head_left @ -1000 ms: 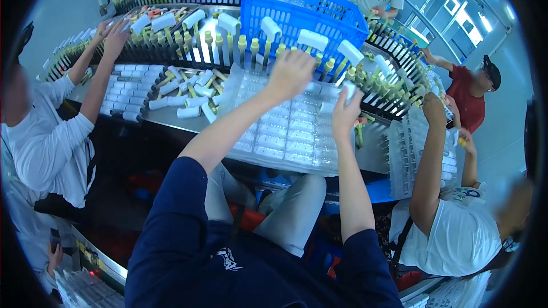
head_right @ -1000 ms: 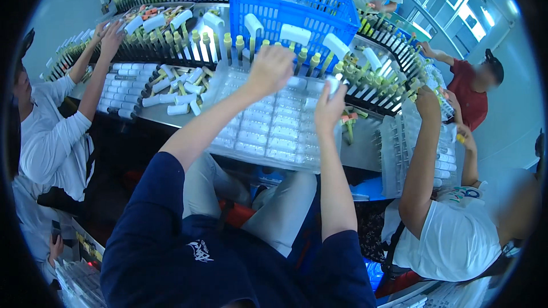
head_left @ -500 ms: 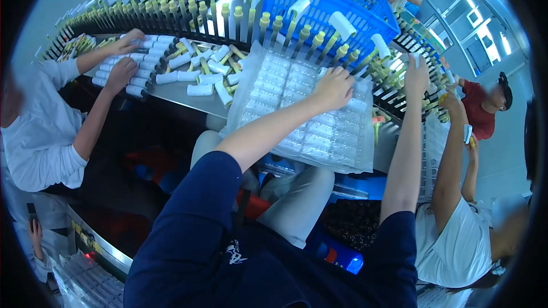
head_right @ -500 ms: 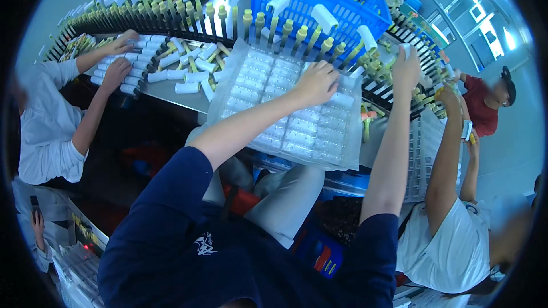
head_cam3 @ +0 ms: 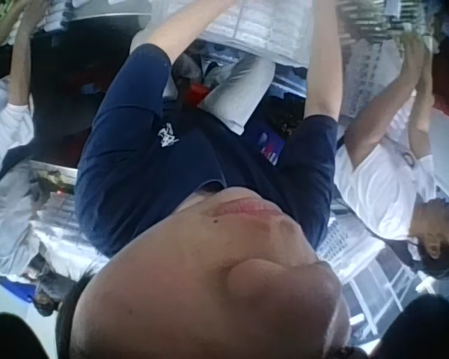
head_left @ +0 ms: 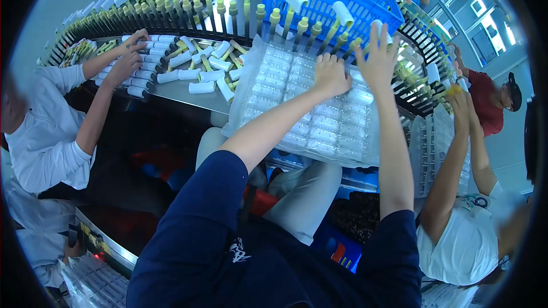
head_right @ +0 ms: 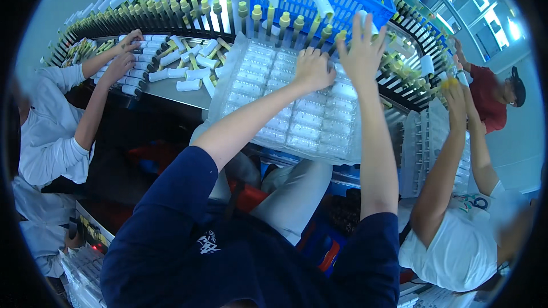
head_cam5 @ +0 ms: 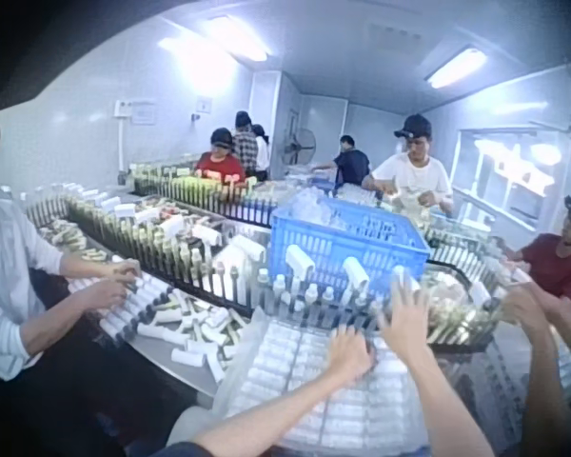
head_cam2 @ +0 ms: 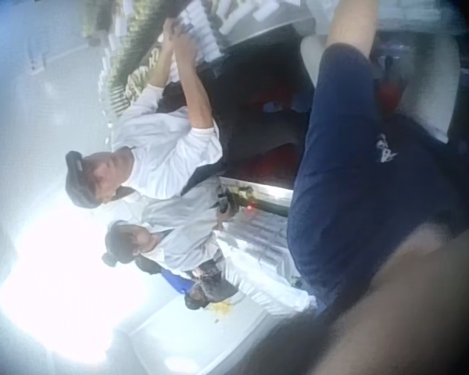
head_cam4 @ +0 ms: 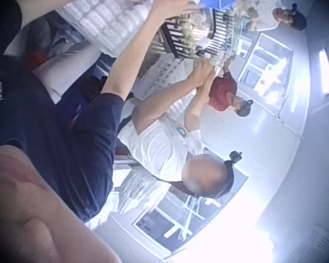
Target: Packing small bottles into partitioned trays on an assembly line.
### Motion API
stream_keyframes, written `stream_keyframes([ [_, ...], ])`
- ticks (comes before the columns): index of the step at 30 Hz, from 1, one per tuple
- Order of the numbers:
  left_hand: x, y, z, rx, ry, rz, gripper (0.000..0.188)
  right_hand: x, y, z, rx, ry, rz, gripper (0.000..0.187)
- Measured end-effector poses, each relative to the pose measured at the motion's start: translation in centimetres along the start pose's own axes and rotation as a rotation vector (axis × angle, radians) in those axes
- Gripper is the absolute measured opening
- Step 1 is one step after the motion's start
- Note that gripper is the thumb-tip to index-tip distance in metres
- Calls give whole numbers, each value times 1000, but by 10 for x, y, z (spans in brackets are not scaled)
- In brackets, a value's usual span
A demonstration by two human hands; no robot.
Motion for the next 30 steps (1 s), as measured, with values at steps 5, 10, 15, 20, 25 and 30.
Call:
stream_keyframes([
  [5, -2, -4, -7, 24, -92, 64, 35, 73, -26, 34, -270, -27, -276, 49],
  [10, -3, 9, 17, 177, 233, -51, 23, 91, -17, 21, -220, -185, -441, 17],
  [15, -18, 22, 59, 494, 300, 67, 29, 96, -20, 19, -103, -219, -445, 24],
  [20, -82, 12, 83, 525, 305, 234, 38, 93, -23, 24, -194, -183, -450, 25],
  [25, -122, -6, 87, 346, 167, 287, 46, 92, -25, 33, -248, -100, -476, 23],
  [30, -152, -12, 87, 64, -197, 147, 32, 101, -13, 27, -309, 58, -480, 24],
])
Point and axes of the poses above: each hand's wrist, its own x-axis away from the middle knuckle, its own z-axis out of the back of the hand, y = z × x, the point moved 5 cm from there along -x, towards the middle knuckle, and after that the axes turned 1 degree about -y, right-handed, at the moved point
